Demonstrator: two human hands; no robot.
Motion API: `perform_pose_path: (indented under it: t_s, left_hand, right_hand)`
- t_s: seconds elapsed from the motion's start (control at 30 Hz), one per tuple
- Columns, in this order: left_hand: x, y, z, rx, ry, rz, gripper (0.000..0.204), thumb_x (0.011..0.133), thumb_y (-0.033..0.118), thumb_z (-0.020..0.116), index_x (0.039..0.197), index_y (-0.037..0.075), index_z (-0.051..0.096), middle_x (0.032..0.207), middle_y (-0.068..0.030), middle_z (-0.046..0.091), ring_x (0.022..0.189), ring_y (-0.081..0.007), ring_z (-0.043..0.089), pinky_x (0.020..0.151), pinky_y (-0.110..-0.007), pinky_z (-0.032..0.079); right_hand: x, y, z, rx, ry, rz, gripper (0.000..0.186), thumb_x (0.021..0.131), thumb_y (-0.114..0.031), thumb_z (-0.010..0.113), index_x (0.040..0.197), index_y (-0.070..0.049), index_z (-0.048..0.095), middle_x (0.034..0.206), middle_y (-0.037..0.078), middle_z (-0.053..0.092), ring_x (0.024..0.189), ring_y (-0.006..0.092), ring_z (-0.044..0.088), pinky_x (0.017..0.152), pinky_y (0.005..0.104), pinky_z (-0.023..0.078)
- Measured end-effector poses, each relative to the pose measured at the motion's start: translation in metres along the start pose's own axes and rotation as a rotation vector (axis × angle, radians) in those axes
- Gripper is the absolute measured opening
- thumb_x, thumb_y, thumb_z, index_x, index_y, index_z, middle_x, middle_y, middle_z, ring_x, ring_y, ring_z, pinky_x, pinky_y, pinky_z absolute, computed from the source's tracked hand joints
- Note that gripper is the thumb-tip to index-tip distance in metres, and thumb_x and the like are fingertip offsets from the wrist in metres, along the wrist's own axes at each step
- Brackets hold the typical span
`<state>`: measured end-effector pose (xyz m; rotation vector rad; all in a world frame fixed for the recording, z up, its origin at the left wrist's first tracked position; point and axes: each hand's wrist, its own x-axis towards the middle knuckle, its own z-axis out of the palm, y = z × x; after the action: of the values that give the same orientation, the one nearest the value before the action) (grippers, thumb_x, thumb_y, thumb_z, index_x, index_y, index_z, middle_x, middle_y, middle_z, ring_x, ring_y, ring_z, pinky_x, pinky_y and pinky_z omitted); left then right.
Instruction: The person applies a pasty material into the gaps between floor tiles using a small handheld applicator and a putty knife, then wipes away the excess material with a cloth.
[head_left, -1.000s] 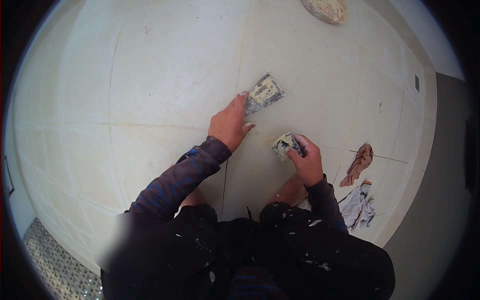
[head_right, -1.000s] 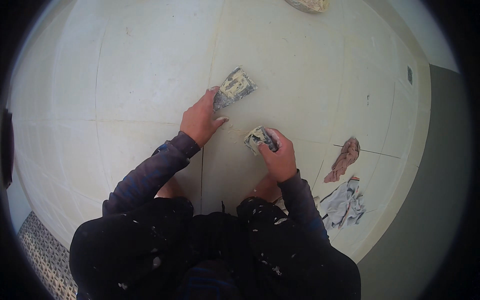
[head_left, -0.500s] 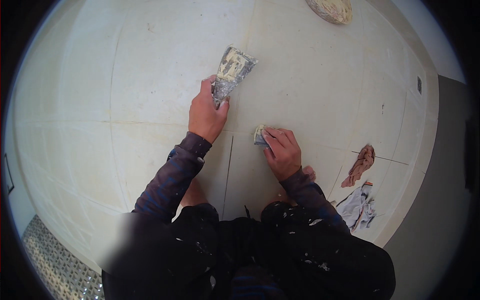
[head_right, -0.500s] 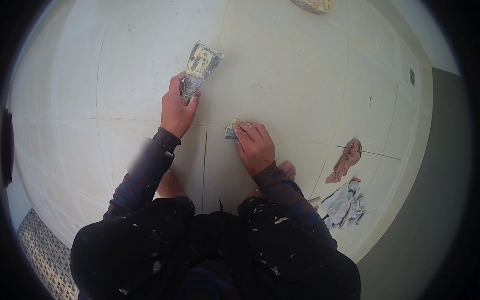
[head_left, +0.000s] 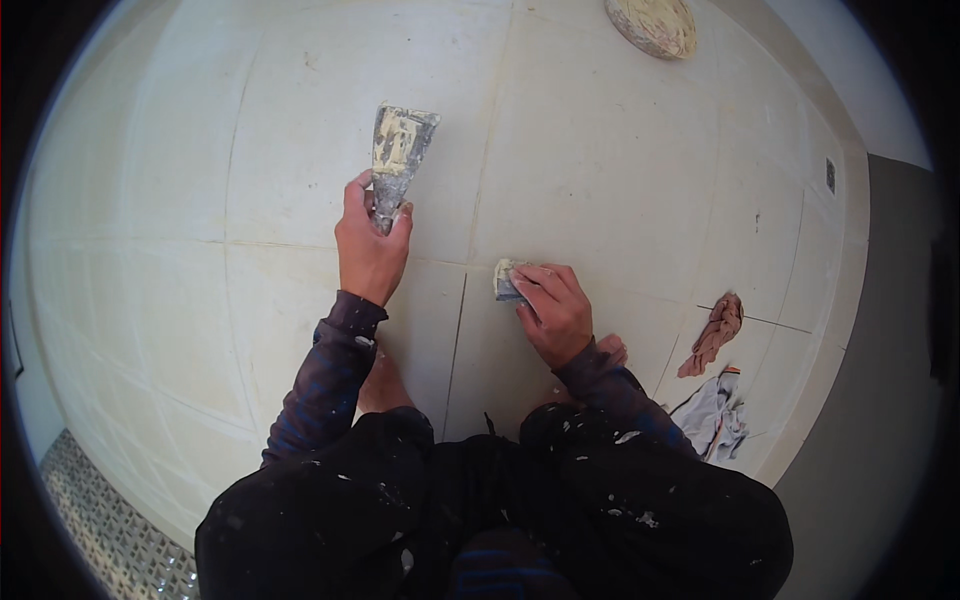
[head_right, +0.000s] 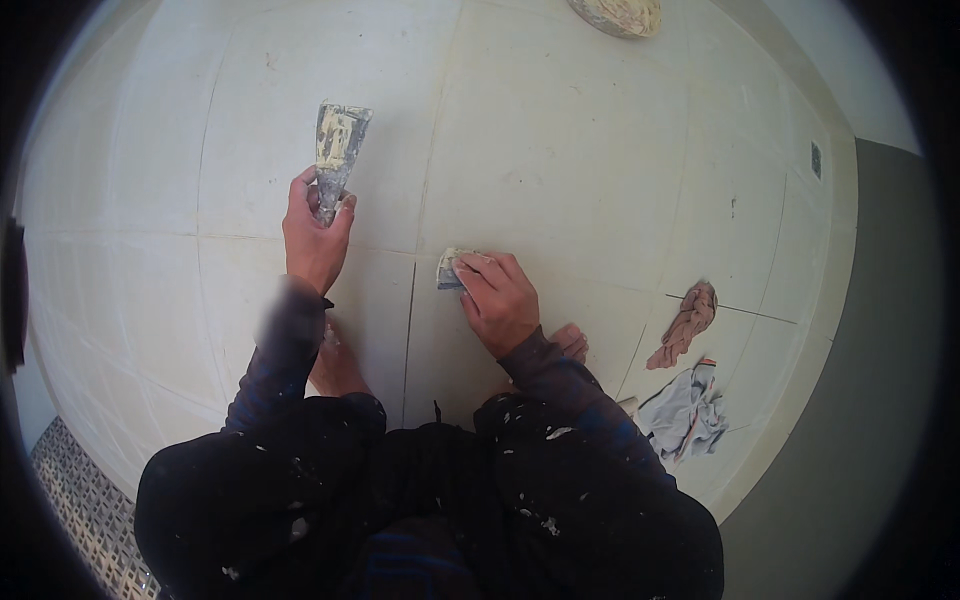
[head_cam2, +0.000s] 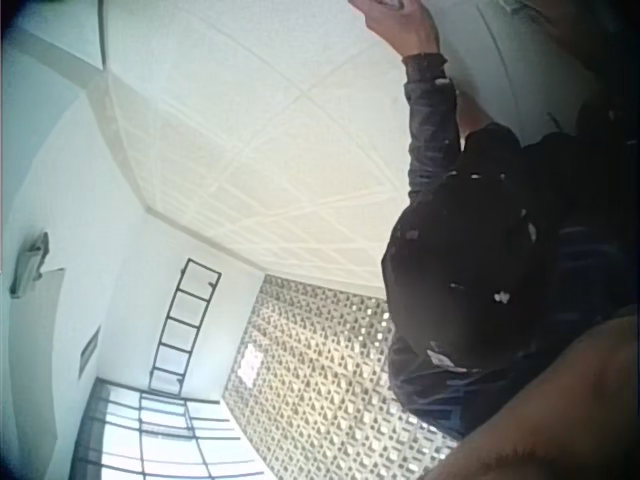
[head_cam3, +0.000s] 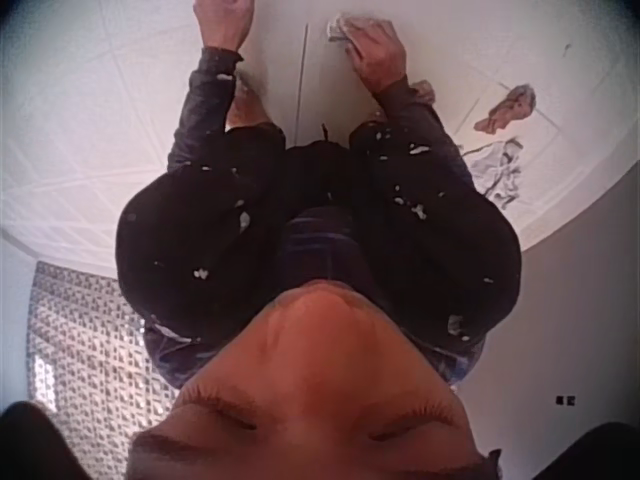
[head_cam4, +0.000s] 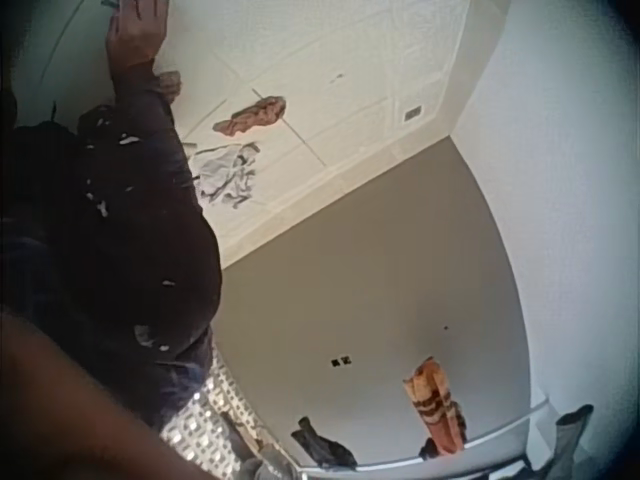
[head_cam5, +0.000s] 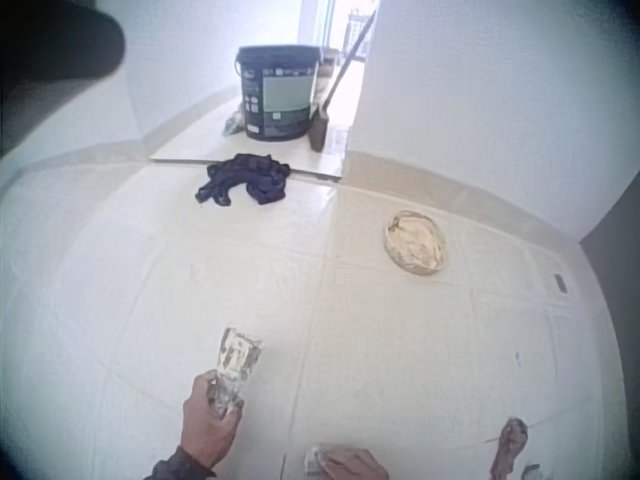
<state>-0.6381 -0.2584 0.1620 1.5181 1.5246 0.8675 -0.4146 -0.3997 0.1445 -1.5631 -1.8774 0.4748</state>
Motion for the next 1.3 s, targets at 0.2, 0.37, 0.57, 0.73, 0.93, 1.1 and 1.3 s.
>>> perform_pose_path:
  t_s: [0.2,0.37,0.57,0.73,0.93,1.1,1.3]
  left_hand:
    - [-0.005,0.001,-0.012,0.03,-0.001,-0.032,0.052,0.093,0.009,0.07,0.137,-0.004,0.045,0.1,-0.0074,0.07,0.085,-0.0094,0.063,0.076,-0.026,0.051]
    - [-0.006,0.007,-0.013,0.05,0.006,-0.069,0.052,0.094,0.01,0.07,0.138,-0.003,0.046,0.098,-0.0059,0.069,0.083,-0.0081,0.06,0.074,-0.025,0.05]
    - [-0.008,0.004,-0.01,-0.002,0.018,-0.088,0.051,0.094,0.007,0.069,0.137,-0.005,0.045,0.102,-0.011,0.071,0.088,-0.0126,0.065,0.08,-0.027,0.052]
    - [-0.002,0.01,-0.012,-0.008,0.015,-0.059,0.05,0.096,0.009,0.068,0.138,-0.005,0.045,0.1,-0.0096,0.071,0.086,-0.0111,0.064,0.077,-0.027,0.051]
    - [-0.007,0.019,-0.014,-0.019,0.029,-0.13,0.049,0.097,0.011,0.067,0.138,-0.003,0.045,0.089,-0.0074,0.072,0.08,-0.0097,0.063,0.073,-0.026,0.05]
    - [-0.007,0.024,-0.018,-0.005,0.009,-0.169,0.049,0.097,0.012,0.068,0.138,-0.002,0.045,0.085,-0.0063,0.071,0.073,-0.0081,0.061,0.067,-0.024,0.049]
    - [-0.004,0.035,-0.03,-0.135,-0.109,-0.216,0.048,0.098,0.016,0.07,0.133,0.002,0.04,0.08,-0.0034,0.065,0.061,-0.0065,0.053,0.053,-0.023,0.043]
  right_hand:
    - [-0.024,-0.017,0.019,0.058,-0.135,-0.078,0.041,0.07,-0.005,0.078,0.111,-0.003,0.071,0.111,0.008,0.07,0.101,0.0297,0.063,0.088,0.0388,0.055]
    - [-0.032,0.015,-0.024,-0.057,0.172,0.244,0.035,0.071,-0.003,0.076,0.106,-0.002,0.072,0.105,0.011,0.07,0.095,0.0315,0.064,0.084,0.0391,0.055]
    - [-0.012,-0.007,0.002,0.083,0.056,0.277,0.034,0.074,-0.006,0.076,0.107,-0.001,0.071,0.097,0.013,0.067,0.096,0.0331,0.063,0.083,0.041,0.054]
    - [-0.009,-0.015,0.017,0.383,-0.06,0.107,0.033,0.076,-0.006,0.073,0.108,-0.001,0.07,0.096,0.013,0.065,0.094,0.034,0.061,0.084,0.0426,0.053]
    - [0.003,0.02,-0.02,-0.025,0.19,0.32,0.032,0.075,-0.002,0.072,0.107,-0.001,0.069,0.098,0.013,0.066,0.093,0.0341,0.061,0.081,0.0432,0.053]
    - [0.021,-0.021,0.008,0.373,-0.27,0.037,0.029,0.081,-0.008,0.071,0.109,0.001,0.069,0.1,0.013,0.067,0.097,0.0335,0.062,0.082,0.0422,0.053]
    - [0.029,0.01,-0.028,0.688,0.005,0.638,0.025,0.097,-0.018,0.066,0.107,0.005,0.069,0.09,0.008,0.07,0.079,0.0158,0.063,0.073,0.0299,0.051]
